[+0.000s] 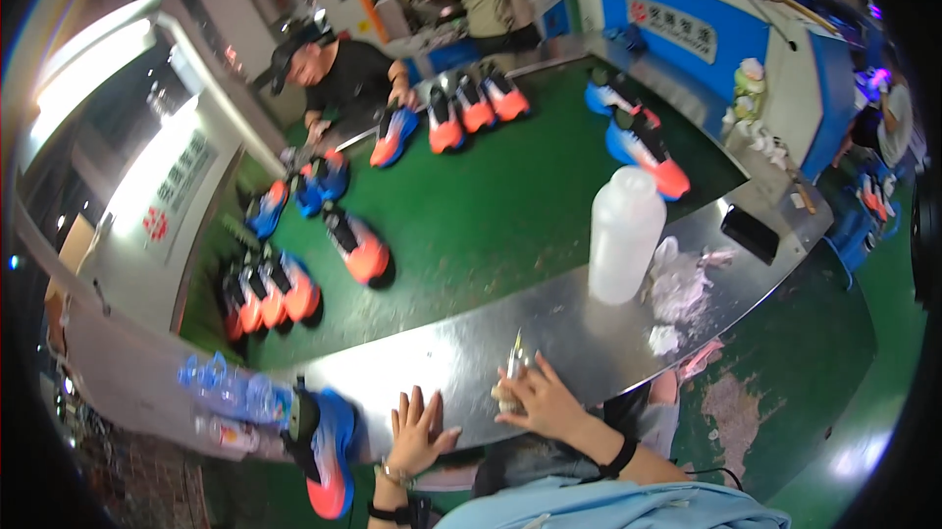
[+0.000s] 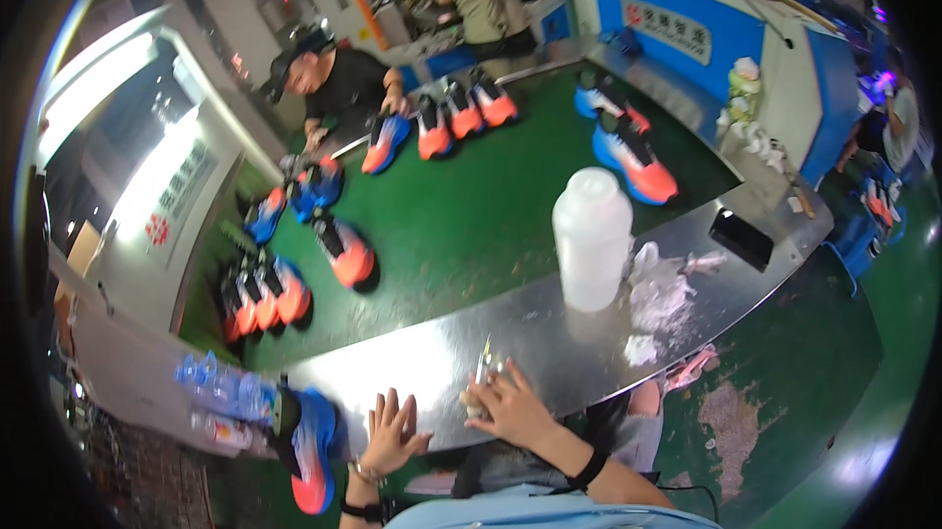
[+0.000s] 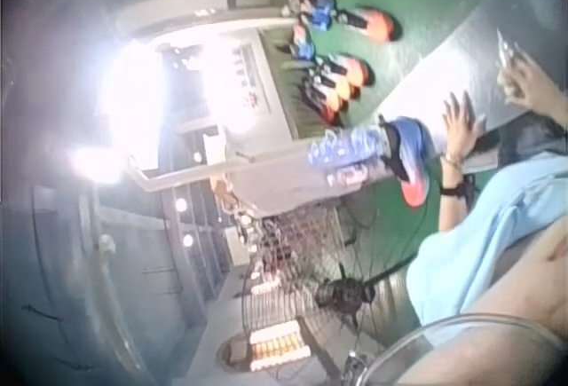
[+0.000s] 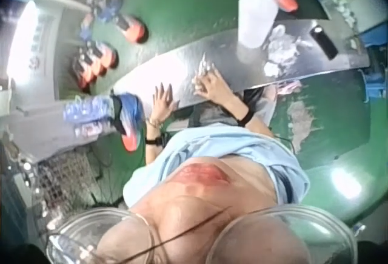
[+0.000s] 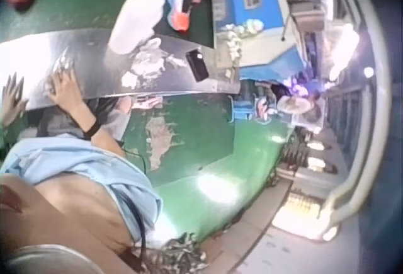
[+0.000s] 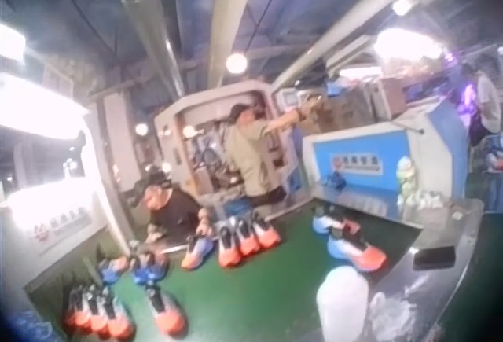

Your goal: Applying adhesive precision glue to the edges of shoe soles using a syringe and then placing them on a conveyor belt.

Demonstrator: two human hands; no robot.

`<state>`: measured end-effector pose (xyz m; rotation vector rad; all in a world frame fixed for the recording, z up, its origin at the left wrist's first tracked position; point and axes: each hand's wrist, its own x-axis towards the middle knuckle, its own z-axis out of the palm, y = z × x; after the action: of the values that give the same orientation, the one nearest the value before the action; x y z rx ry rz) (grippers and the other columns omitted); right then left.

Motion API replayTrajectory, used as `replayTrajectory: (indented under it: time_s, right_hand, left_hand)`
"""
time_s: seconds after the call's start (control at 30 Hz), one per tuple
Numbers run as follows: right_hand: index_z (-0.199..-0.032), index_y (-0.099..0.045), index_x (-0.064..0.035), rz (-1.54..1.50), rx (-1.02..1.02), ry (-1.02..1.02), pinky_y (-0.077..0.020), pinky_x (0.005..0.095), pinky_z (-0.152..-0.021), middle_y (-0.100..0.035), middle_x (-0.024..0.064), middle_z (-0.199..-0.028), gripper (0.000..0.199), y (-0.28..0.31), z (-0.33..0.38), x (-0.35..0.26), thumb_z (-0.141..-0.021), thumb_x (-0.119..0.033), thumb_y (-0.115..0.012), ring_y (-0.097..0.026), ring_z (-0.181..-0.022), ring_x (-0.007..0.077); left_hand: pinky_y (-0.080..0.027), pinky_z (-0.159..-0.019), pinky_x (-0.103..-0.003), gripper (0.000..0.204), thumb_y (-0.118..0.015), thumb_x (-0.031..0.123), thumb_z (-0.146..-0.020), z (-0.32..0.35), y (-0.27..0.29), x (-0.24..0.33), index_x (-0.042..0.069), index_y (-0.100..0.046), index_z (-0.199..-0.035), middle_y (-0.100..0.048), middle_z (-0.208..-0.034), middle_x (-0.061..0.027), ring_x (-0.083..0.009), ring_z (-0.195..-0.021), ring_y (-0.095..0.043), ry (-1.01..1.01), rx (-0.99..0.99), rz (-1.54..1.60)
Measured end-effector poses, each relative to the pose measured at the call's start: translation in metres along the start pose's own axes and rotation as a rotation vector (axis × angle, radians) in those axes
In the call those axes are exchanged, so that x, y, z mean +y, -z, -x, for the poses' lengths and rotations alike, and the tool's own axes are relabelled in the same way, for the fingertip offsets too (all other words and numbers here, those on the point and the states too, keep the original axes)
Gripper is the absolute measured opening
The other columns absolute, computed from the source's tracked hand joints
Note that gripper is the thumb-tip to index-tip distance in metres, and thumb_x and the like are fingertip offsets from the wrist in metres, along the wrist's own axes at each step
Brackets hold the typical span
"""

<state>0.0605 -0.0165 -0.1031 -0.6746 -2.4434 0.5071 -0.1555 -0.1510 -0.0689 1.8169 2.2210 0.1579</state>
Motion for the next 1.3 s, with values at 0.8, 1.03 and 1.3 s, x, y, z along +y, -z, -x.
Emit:
replayTrajectory:
  time_s: [0.8,1.03,1.3]
  right_hand:
    - [-0.107,-0.036,-0.0019,-0.879,0.612,-0.232,-0.0412,0.0363,-0.087,-0.061,0.0126,-0.088,0.046,0.042,0.024,0.024,-0.076,-0.022,-0.065,-0.058,-0.089,0.0234]
    - [-0.101,-0.034,-0.0022,-0.566,0.83,-0.597,-0.043,0.0285,-0.069,-0.057,0.013,-0.081,0.041,0.102,0.046,0.061,-0.081,-0.031,-0.055,-0.053,-0.073,0.017]
    - [-0.106,-0.029,-0.0007,-0.976,0.889,-0.697,-0.0454,0.0236,-0.055,-0.057,0.0176,-0.08,0.051,0.112,0.062,0.072,-0.076,-0.025,-0.062,-0.056,-0.067,0.0173]
  left_hand:
    - [-0.028,-0.099,-0.031,0.049,-0.059,0.009,-0.078,-0.155,0.031,0.001,0.002,-0.042,-0.123,-0.039,-0.131,-0.0104,-0.0206,-0.123,-0.033,-0.153,0.282,0.865]
    - [-0.037,-0.091,-0.031,0.049,-0.052,0.024,-0.085,-0.362,0.02,0.1,0.004,-0.033,-0.126,-0.048,-0.12,-0.0124,-0.0188,-0.109,-0.048,-0.033,-0.449,1.335]
    - [-0.038,-0.093,-0.038,0.071,-0.043,0.048,-0.085,-0.455,-0.046,0.285,-0.009,-0.025,-0.123,-0.043,-0.119,-0.0252,-0.0312,-0.107,-0.049,0.014,-1.236,1.434]
